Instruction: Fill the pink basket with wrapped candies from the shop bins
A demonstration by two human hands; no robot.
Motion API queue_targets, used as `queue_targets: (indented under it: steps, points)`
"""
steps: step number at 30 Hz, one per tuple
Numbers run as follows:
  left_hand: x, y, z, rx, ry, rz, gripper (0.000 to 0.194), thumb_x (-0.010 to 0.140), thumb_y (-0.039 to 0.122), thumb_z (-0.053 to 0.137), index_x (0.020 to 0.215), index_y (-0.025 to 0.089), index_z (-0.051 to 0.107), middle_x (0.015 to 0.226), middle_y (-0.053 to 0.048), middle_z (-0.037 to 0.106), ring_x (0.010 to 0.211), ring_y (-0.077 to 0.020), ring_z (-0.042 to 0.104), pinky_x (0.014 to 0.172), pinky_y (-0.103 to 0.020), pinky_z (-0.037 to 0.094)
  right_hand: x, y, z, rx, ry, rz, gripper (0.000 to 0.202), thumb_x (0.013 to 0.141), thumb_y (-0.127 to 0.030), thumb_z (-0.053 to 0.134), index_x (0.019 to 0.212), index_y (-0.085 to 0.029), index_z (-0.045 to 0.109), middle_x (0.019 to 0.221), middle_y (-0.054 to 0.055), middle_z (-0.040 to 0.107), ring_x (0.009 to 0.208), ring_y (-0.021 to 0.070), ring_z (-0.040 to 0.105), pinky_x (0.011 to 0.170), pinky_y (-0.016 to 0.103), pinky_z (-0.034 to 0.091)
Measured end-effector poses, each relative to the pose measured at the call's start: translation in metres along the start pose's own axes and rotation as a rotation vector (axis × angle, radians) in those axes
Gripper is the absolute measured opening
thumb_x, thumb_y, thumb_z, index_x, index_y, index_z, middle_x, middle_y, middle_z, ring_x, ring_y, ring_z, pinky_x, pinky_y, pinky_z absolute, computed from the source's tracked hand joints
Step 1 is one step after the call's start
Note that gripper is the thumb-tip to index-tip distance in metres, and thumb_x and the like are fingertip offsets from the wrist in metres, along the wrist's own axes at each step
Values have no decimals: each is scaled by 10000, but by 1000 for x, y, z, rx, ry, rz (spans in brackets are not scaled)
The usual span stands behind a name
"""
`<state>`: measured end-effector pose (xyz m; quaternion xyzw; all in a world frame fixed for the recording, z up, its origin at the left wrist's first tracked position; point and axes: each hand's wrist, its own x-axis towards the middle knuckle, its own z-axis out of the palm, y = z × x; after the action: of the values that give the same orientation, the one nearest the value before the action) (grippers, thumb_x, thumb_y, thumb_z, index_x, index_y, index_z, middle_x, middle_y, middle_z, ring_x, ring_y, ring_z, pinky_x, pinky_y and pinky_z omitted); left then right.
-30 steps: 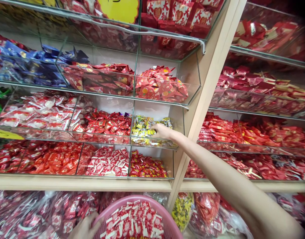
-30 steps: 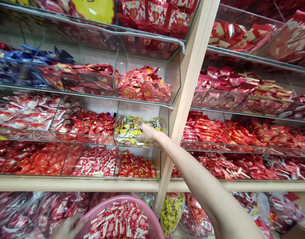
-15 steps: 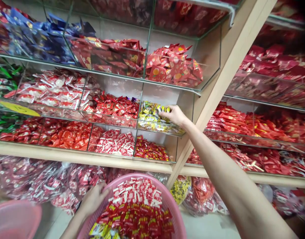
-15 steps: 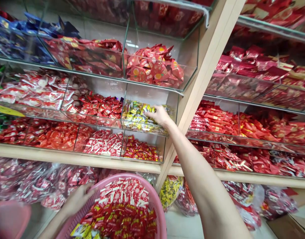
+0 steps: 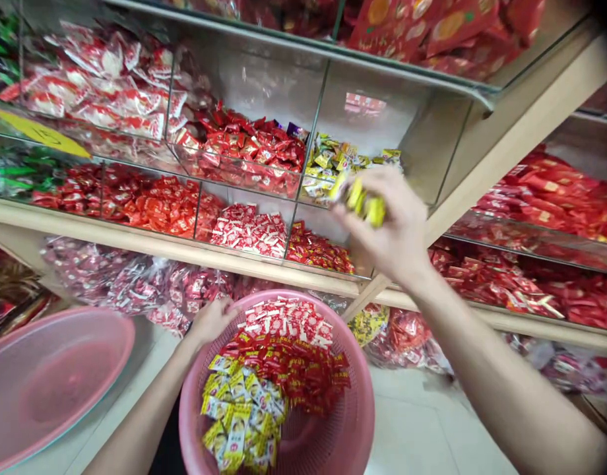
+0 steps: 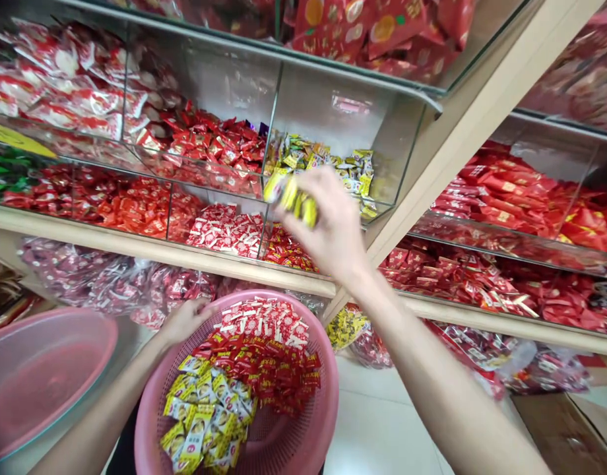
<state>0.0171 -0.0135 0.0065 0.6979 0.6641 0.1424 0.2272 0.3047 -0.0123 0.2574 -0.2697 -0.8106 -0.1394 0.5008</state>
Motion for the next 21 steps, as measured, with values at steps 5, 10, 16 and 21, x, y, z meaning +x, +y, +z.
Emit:
queue_targets:
  steps: [5, 10, 16, 21]
  points:
    - [0, 1, 0, 5, 12, -17, 414, 831, 566, 405, 825, 200, 600, 744, -36, 658, 692, -194, 600, 575, -247, 337, -76, -40, 31, 361, -535, 173, 231, 855, -202, 568, 1085, -188, 588, 1027, 59, 587, 942, 156, 560, 807, 305, 465]
    - [-2, 3, -1, 13, 6, 20, 363, 850, 509, 399, 736, 203, 559, 645, -3, 597, 627, -162, 552, 550, -235, 297, -123, -61, 70, 333, -924, 345, 191, 851, -295, 587, 957, -141, 626, 903, 61, 597, 846, 171, 553, 783, 300, 440]
    - [-3, 4, -1, -11, 20, 30, 311, 846, 464, 419, 712, 203, 524, 637, 10, 579, 609, -142, 532, 562, -228, 296, -128, -92, 108, 356, -1287, 423, 236, 774, -361, 643, 809, -129, 626, 819, 51, 598, 808, 173, 529, 687, 258, 392]
    - [-3, 3, 0, 17, 27, 18, 284, 844, 440, 415, 704, 207, 495, 651, 8, 579, 617, -142, 539, 567, -228, 295, -125, -105, 123, 310, -1460, 451, 239, 702, -342, 665, 794, -125, 624, 762, 37, 587, 707, 154, 490, 556, 242, 325]
